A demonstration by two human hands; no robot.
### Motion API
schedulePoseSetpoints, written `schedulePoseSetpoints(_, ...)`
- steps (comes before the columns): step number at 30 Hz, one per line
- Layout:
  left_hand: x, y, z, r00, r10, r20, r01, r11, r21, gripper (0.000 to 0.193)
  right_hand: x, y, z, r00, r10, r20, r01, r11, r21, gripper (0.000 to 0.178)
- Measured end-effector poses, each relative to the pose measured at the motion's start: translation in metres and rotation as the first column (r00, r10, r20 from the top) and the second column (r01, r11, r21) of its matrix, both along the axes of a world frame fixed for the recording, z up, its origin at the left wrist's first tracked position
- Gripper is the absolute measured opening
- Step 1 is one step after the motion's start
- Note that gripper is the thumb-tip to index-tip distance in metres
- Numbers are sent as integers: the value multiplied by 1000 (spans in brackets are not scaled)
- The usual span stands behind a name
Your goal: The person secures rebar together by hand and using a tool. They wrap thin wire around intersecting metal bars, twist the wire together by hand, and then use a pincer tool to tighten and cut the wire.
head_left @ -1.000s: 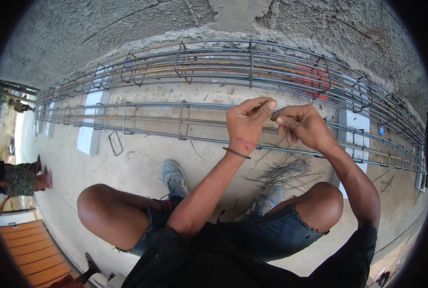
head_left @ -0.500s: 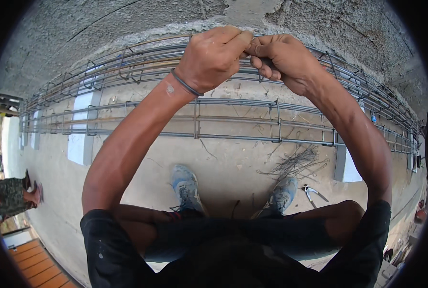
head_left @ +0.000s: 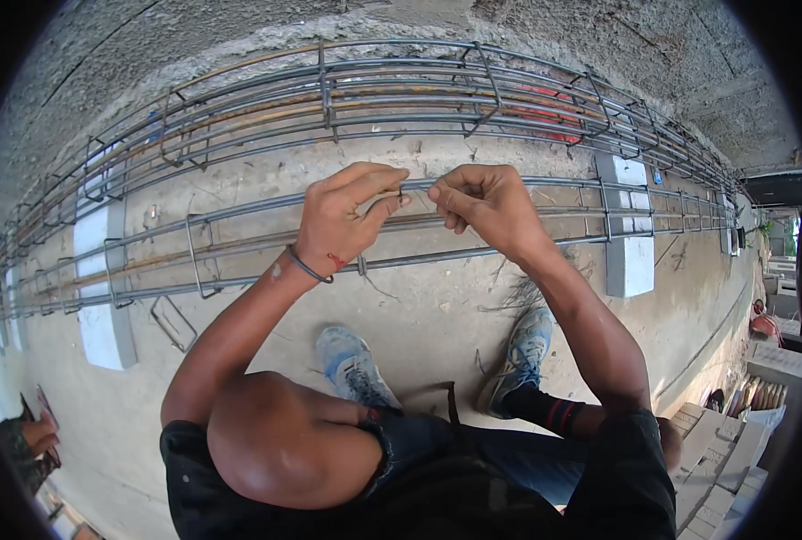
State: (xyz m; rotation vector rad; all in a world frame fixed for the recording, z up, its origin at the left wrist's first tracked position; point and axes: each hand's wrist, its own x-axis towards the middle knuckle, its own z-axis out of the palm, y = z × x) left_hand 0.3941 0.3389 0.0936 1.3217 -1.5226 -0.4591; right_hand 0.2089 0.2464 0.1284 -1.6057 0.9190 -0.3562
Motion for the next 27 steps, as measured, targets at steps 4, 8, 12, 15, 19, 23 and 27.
schedulePoseSetpoints(4, 24, 17, -65, 969, 238, 67, -246, 955, 165, 25, -25, 8, -41, 952, -45, -303, 46, 999, -4, 16)
schedulePoseSetpoints(8, 69, 52, -70, 878, 254, 405, -320, 942, 102, 19, 10, 34, -64, 955, 6, -296, 71, 966, 249, 13)
schedulePoseSetpoints(12, 59, 34, -71, 962, 12, 273, -175, 794, 582, 18, 22, 50, -103, 940, -264, -214, 338, 799, 497, 12)
schedulePoseSetpoints(15, 57, 28, -62, 958, -51, 282, -173, 682, 711, 20, 31, 61, -103, 921, -332, -202, 387, 739, 551, 12)
schedulePoseSetpoints(19, 55, 31, -71, 974, 147, 172, -212, 858, 467, 20, 19, 40, -69, 957, -67, -282, 158, 936, 315, 13)
schedulePoseSetpoints(23, 55, 19, -56, 973, 227, 46, -220, 844, 489, 15, 9, 17, -37, 972, -200, -125, 217, 966, 143, 15)
schedulePoseSetpoints(27, 54, 14, -66, 962, 226, 156, -271, 873, 405, 14, 29, -6, -53, 968, -206, -141, 234, 945, 228, 15)
